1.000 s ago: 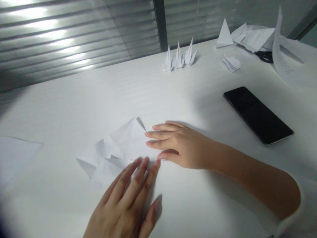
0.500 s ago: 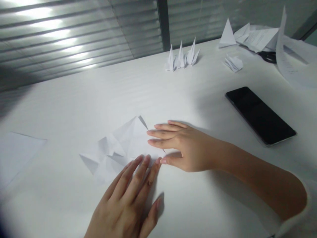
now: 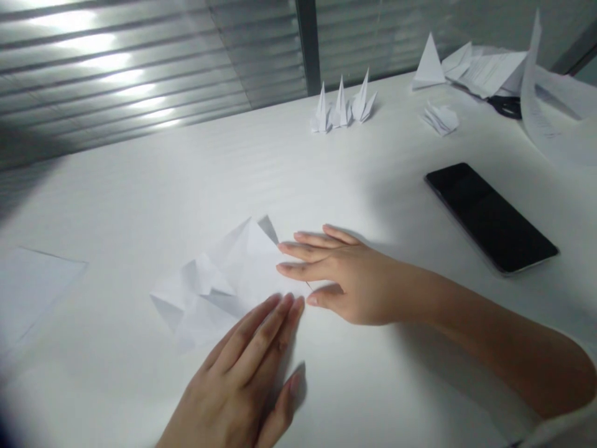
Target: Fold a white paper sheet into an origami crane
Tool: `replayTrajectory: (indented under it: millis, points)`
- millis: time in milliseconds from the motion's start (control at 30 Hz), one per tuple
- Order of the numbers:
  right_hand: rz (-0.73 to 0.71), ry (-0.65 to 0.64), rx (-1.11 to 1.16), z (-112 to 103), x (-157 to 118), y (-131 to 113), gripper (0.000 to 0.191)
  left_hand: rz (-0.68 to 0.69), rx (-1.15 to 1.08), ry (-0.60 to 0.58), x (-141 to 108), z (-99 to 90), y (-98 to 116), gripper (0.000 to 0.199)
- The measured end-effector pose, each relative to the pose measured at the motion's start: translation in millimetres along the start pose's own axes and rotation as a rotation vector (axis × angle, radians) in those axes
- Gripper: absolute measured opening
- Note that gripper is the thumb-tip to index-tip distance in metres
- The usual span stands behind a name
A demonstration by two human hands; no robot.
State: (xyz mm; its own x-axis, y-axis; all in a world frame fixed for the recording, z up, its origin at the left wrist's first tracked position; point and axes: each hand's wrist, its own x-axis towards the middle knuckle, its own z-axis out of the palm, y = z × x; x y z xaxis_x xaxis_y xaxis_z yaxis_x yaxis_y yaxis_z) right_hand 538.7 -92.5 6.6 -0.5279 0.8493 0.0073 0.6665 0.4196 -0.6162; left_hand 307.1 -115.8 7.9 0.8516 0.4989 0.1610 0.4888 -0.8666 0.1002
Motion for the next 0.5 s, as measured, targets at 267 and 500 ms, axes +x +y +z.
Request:
replayTrajectory:
  millis: [267, 500]
  points:
    - [-0.016, -0.032, -0.039, -1.7, -0.5, 1.1, 0.053, 0.049, 0.073, -0.044, 3.2, -0.4, -2.1, 0.059]
    - [-0.042, -0.042, -0.037, -2.5, -0.5, 1.6, 0.051, 0.062, 0.072, -0.058, 4.6, -1.9, -6.4, 0.06]
